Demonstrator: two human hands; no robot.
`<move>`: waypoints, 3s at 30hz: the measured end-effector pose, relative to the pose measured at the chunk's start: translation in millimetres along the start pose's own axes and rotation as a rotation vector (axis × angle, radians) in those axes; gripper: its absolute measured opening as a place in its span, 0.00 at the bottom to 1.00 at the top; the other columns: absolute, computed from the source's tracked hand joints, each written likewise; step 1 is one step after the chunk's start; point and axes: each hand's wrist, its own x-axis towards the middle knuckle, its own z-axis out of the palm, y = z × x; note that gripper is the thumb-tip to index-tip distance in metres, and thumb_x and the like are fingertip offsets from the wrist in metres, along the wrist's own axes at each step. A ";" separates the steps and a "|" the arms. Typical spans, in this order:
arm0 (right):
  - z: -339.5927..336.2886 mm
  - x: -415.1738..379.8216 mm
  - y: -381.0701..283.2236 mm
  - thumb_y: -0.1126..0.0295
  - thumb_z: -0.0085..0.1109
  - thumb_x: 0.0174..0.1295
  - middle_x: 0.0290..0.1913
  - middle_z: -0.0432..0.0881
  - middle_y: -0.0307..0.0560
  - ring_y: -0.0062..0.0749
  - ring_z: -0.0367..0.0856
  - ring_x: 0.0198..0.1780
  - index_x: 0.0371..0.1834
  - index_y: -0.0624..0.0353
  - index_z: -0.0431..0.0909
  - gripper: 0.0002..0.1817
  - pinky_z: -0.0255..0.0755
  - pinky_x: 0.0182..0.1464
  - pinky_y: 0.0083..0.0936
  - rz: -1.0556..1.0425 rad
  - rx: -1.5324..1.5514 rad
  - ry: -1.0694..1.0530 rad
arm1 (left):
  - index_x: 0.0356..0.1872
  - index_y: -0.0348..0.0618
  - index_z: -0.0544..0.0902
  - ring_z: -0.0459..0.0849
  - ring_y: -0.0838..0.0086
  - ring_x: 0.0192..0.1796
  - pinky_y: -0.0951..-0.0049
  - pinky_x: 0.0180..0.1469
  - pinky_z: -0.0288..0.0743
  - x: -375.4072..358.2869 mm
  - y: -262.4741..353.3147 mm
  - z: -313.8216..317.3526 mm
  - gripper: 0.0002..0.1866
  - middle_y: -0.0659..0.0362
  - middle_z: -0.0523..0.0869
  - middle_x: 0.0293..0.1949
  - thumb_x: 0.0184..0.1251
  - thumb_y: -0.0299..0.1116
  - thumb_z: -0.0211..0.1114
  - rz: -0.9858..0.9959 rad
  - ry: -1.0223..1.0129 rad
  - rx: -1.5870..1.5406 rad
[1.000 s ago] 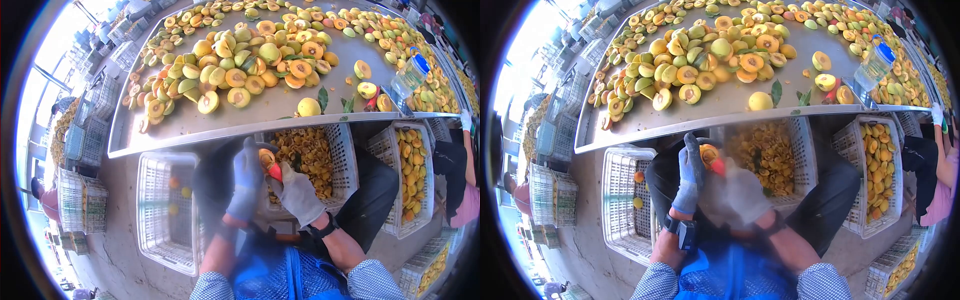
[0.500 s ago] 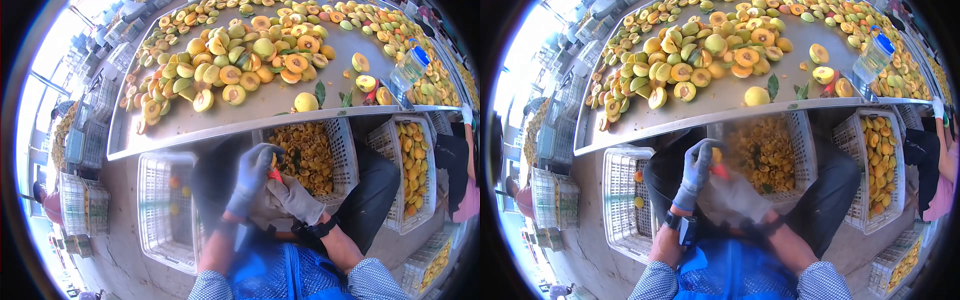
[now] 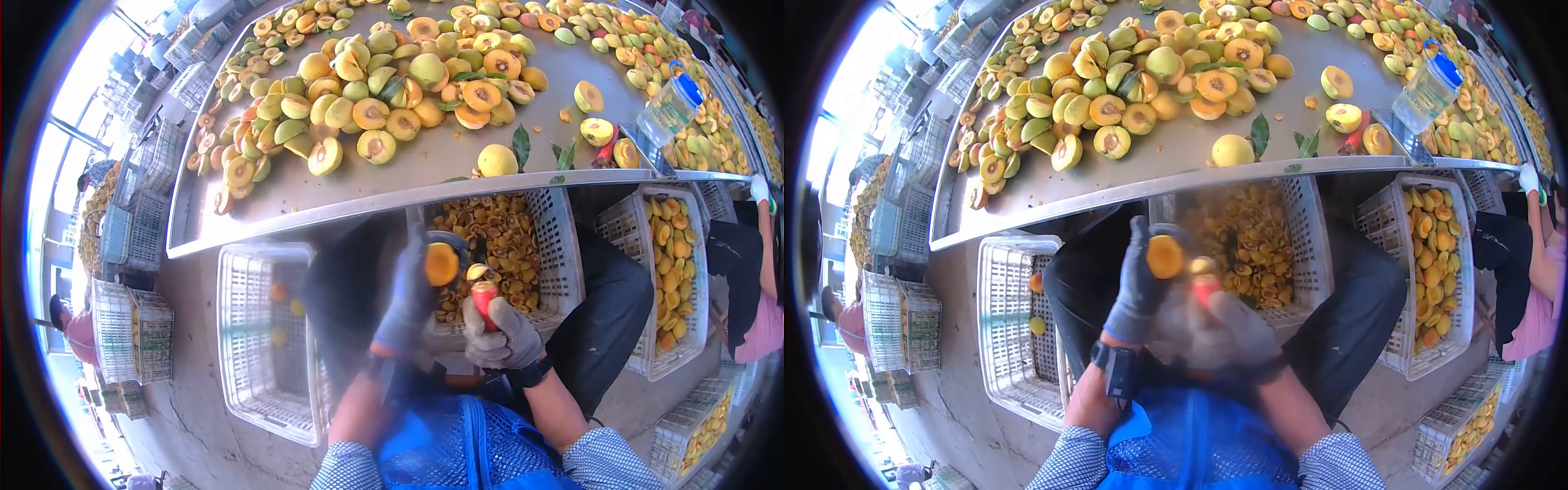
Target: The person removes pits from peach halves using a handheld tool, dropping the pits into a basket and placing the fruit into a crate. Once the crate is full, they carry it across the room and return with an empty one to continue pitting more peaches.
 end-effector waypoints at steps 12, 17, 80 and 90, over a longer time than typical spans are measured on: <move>-92.8 10.0 19.1 0.49 0.57 0.63 0.34 0.82 0.64 0.60 0.81 0.39 0.41 0.61 0.76 0.22 0.72 0.41 0.49 0.173 -1.896 0.812 | 0.46 0.39 0.83 0.84 0.60 0.43 0.64 0.48 0.74 -86.2 148.4 -133.8 0.15 0.51 0.85 0.39 0.68 0.41 0.61 0.290 0.845 1.461; -88.6 15.7 38.8 0.54 0.57 0.63 0.35 0.83 0.61 0.57 0.82 0.41 0.42 0.59 0.77 0.18 0.73 0.43 0.46 0.391 -1.960 0.628 | 0.51 0.47 0.82 0.83 0.58 0.50 0.63 0.54 0.74 -101.2 110.8 -185.6 0.18 0.49 0.84 0.50 0.69 0.47 0.58 0.032 0.782 1.435; 28.5 53.2 -4.6 0.61 0.56 0.68 0.32 0.80 0.61 0.60 0.81 0.38 0.47 0.63 0.72 0.15 0.73 0.36 0.38 -0.516 -1.555 0.598 | 0.52 0.40 0.74 0.77 0.78 0.49 0.75 0.54 0.73 -19.8 45.5 -13.1 0.15 0.58 0.78 0.47 0.76 0.39 0.49 0.250 -0.084 0.223; 38.1 45.8 -6.2 0.60 0.56 0.68 0.29 0.79 0.62 0.62 0.80 0.35 0.46 0.63 0.72 0.16 0.72 0.33 0.40 -0.539 -1.641 0.597 | 0.57 0.39 0.73 0.79 0.73 0.49 0.73 0.53 0.74 -18.6 26.1 -10.3 0.21 0.56 0.80 0.46 0.75 0.44 0.47 0.345 0.018 0.361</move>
